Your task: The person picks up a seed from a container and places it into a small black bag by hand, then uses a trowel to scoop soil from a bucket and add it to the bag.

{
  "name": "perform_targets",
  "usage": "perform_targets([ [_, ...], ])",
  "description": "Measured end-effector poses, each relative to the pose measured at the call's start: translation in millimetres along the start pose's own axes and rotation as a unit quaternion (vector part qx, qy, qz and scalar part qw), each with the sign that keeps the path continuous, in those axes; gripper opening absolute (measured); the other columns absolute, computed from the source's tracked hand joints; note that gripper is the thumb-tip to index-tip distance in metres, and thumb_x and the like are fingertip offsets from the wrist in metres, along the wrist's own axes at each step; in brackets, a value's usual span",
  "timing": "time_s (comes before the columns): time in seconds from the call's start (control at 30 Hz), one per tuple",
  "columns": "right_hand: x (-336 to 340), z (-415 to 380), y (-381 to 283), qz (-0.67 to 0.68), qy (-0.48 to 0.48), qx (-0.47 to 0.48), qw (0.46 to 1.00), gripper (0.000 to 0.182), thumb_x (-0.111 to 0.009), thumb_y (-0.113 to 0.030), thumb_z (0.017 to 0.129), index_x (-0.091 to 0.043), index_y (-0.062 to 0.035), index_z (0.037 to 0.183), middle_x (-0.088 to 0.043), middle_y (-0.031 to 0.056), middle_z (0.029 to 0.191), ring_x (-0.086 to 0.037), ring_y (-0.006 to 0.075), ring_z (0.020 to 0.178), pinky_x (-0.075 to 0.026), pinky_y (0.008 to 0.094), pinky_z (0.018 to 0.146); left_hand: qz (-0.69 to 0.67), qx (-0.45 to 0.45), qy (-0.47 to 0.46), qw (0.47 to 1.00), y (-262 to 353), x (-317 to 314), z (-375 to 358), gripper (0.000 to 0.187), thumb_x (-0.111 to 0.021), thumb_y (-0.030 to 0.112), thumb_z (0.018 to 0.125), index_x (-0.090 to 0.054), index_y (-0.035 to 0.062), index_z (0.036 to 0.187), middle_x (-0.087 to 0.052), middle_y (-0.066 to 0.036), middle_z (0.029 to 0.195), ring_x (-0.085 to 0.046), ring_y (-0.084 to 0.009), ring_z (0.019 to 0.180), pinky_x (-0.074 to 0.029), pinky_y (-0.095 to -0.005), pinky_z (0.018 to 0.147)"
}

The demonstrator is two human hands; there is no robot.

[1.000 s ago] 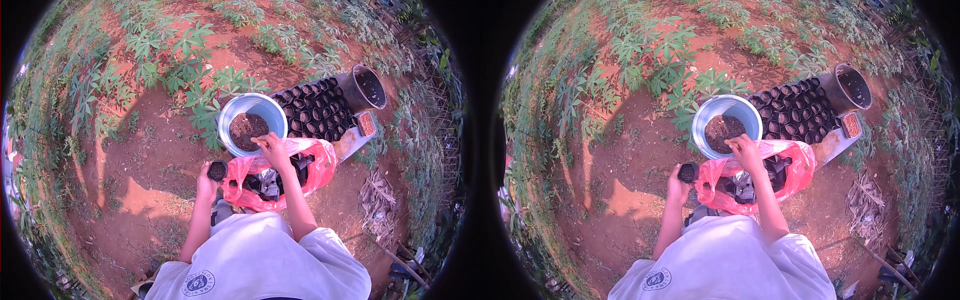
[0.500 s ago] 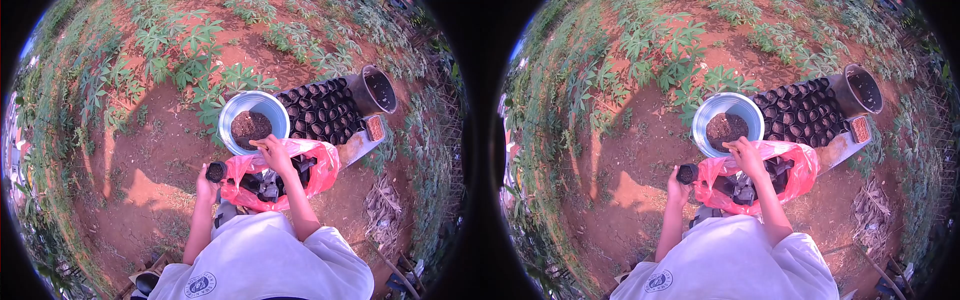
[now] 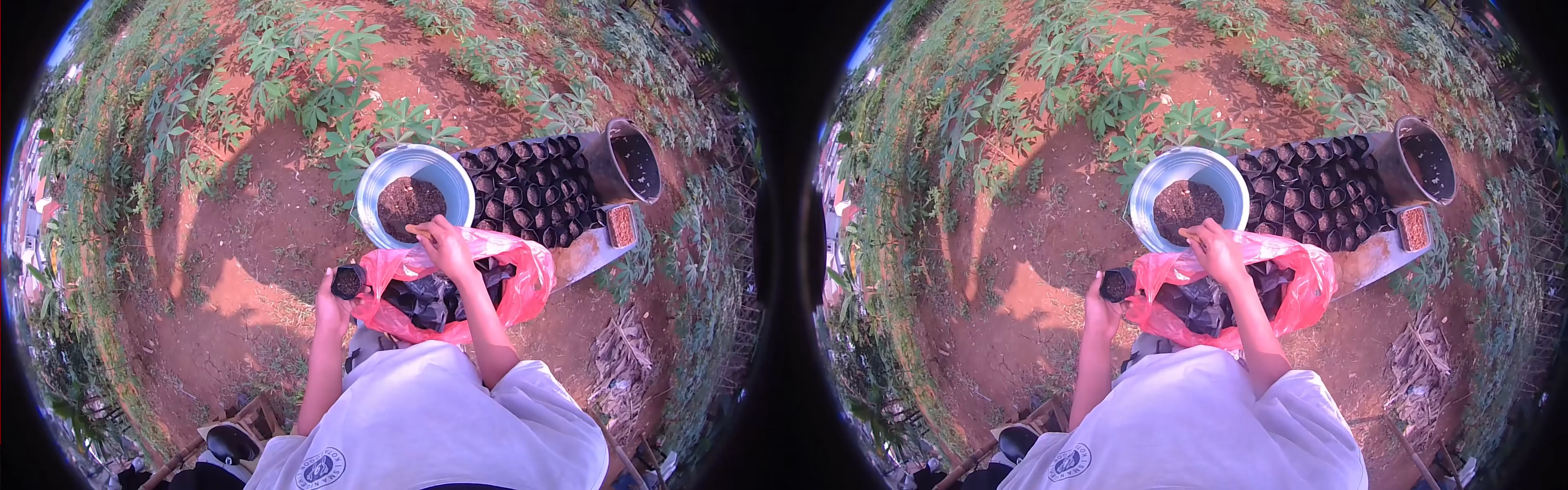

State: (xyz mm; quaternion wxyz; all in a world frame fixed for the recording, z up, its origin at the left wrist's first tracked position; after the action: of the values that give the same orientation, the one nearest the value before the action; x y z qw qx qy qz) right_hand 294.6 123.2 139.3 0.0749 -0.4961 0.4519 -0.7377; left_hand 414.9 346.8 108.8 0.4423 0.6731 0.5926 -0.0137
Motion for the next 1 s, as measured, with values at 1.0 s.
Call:
perform_targets([
  [1.0, -15.7, -17.4, -9.6, 0.031, 0.081, -0.088, 0.992, 0.017, -0.062, -0.003, 0.081, -0.066, -0.0041, 0.098, -0.056, 0.011, 0.082, -0.059, 0.0276, 0.078, -0.047, 0.0353, 0.07, 0.046, 0.024, -0.051, 0.997, 33.1, 28.2, 30.9, 0.05, -0.029, 0.042, 0.098, -0.056, 0.0023, 0.112, -0.067, -0.012, 0.093, -0.066, -0.0197, 0.075, -0.051, -0.0293, 0.058],
])
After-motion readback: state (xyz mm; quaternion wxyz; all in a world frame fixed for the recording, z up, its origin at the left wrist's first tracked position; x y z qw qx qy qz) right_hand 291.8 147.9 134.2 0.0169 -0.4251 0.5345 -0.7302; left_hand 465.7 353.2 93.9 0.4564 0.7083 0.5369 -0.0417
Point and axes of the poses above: each hand's wrist, its own z-axis towards the middle knuckle, its own x-axis out of the back of the hand, y = z × x, the point moved 2 cm from there along z, towards the middle knuckle
